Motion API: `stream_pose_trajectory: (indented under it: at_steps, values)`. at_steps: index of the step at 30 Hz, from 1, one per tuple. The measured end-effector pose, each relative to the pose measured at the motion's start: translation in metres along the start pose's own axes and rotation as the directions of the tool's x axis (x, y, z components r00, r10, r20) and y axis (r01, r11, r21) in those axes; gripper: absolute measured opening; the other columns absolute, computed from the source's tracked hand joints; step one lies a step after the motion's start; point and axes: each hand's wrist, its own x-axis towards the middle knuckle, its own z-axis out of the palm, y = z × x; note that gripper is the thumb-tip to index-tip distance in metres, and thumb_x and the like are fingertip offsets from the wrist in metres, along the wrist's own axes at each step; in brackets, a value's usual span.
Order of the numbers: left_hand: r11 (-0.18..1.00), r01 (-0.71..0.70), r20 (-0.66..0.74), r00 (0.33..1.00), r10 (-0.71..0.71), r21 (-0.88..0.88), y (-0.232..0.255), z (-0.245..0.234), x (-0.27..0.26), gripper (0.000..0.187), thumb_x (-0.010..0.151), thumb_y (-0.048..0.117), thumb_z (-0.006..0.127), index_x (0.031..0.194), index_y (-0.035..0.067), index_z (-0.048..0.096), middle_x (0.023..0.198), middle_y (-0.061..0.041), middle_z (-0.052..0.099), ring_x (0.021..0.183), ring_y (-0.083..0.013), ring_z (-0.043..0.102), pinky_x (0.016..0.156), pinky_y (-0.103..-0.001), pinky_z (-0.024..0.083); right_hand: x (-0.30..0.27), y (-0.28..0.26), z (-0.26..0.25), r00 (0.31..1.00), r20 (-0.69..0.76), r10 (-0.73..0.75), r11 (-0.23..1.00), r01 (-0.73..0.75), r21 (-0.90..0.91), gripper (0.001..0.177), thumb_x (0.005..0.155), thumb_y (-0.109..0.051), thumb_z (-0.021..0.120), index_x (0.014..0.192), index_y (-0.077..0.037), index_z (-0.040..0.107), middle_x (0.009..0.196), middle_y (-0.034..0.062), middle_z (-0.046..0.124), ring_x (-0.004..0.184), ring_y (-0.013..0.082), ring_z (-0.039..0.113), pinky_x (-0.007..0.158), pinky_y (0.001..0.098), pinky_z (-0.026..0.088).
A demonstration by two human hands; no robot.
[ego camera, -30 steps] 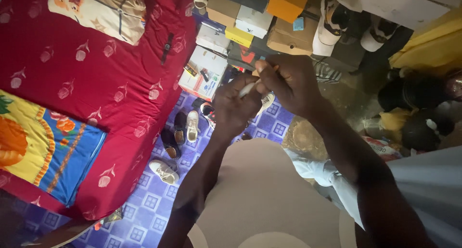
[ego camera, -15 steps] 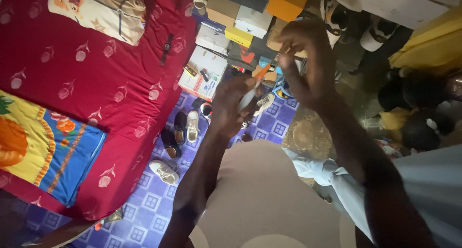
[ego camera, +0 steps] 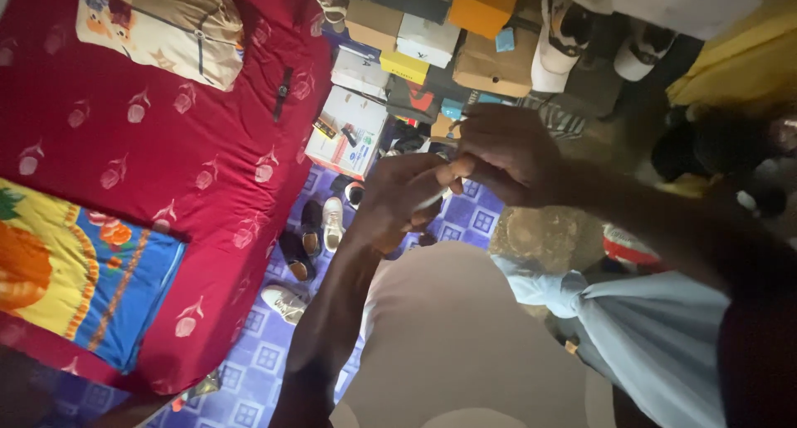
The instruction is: Repairing a pair of sneakers by applying adhesive to the soles.
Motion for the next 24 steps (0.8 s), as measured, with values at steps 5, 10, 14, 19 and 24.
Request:
stream_pose_trajectory:
  at_steps: [5, 10, 14, 19, 24]
  values:
    - [0.815, -0.298, -0.091, 0.916, 0.390, 0.498, -0.003, 0.008, 0.001, 0.024, 0.096, 0.027, 0.075, 0.100, 0.004, 0.075, 0.068, 0.001, 0.061, 0.055, -0.0056, 0.053, 0.049, -0.025, 0.041, -0.023, 0.018, 0.020, 0.981, -0.085, 0.174, 0.984, -0.170, 0.061, 0.038, 0.106, -0.029, 0.057, 0.079, -0.003, 0.053, 0.072, 0.0100, 0.046, 0.065, 0.0261, 0.048, 0.060, 0.0418, 0.035]
    - [0.469, -0.445, 0.066, 0.775, 0.628, 0.763, -0.010, 0.012, 0.016, 0.020, 0.098, 0.023, 0.073, 0.110, 0.007, 0.074, 0.076, -0.007, 0.071, 0.061, -0.0138, 0.068, 0.056, -0.029, 0.052, -0.028, 0.020, 0.019, 0.942, -0.147, 0.303, 0.942, -0.273, 0.193, 0.037, 0.111, -0.028, 0.054, 0.083, -0.003, 0.055, 0.073, 0.0083, 0.052, 0.063, 0.0204, 0.052, 0.059, 0.0362, 0.039]
    - [0.145, -0.479, 0.229, 0.637, 0.736, 0.866, -0.015, 0.002, 0.031, 0.020, 0.098, 0.022, 0.074, 0.111, 0.007, 0.072, 0.076, -0.012, 0.069, 0.065, -0.0266, 0.069, 0.058, -0.038, 0.053, -0.032, 0.036, 0.024, 0.901, -0.117, 0.417, 0.901, -0.393, 0.184, 0.034, 0.108, -0.024, 0.054, 0.083, -0.001, 0.062, 0.066, 0.0063, 0.054, 0.055, 0.0176, 0.050, 0.052, 0.0334, 0.038]
    - [0.004, -0.561, 0.393, 0.584, 0.710, 0.828, -0.020, -0.014, 0.051, 0.022, 0.103, 0.021, 0.072, 0.117, 0.005, 0.067, 0.080, -0.012, 0.067, 0.067, -0.0276, 0.068, 0.061, -0.041, 0.052, -0.036, 0.039, 0.019, 0.921, -0.139, 0.363, 0.931, -0.352, 0.101, 0.038, 0.112, -0.025, 0.054, 0.085, 0.001, 0.060, 0.069, 0.0081, 0.052, 0.059, 0.0163, 0.048, 0.057, 0.0331, 0.038]
    - [-0.436, -0.421, 0.602, 0.462, 0.652, 0.795, -0.037, -0.032, 0.074, 0.032, 0.100, 0.028, 0.075, 0.117, 0.003, 0.064, 0.071, -0.006, 0.061, 0.063, -0.0237, 0.062, 0.061, -0.043, 0.046, -0.040, 0.057, 0.018, 0.640, 0.154, 0.753, 0.618, -0.768, 0.166, 0.047, 0.110, -0.034, 0.057, 0.079, 0.000, 0.067, 0.056, 0.0107, 0.048, 0.052, 0.0137, 0.043, 0.049, 0.0365, 0.032]
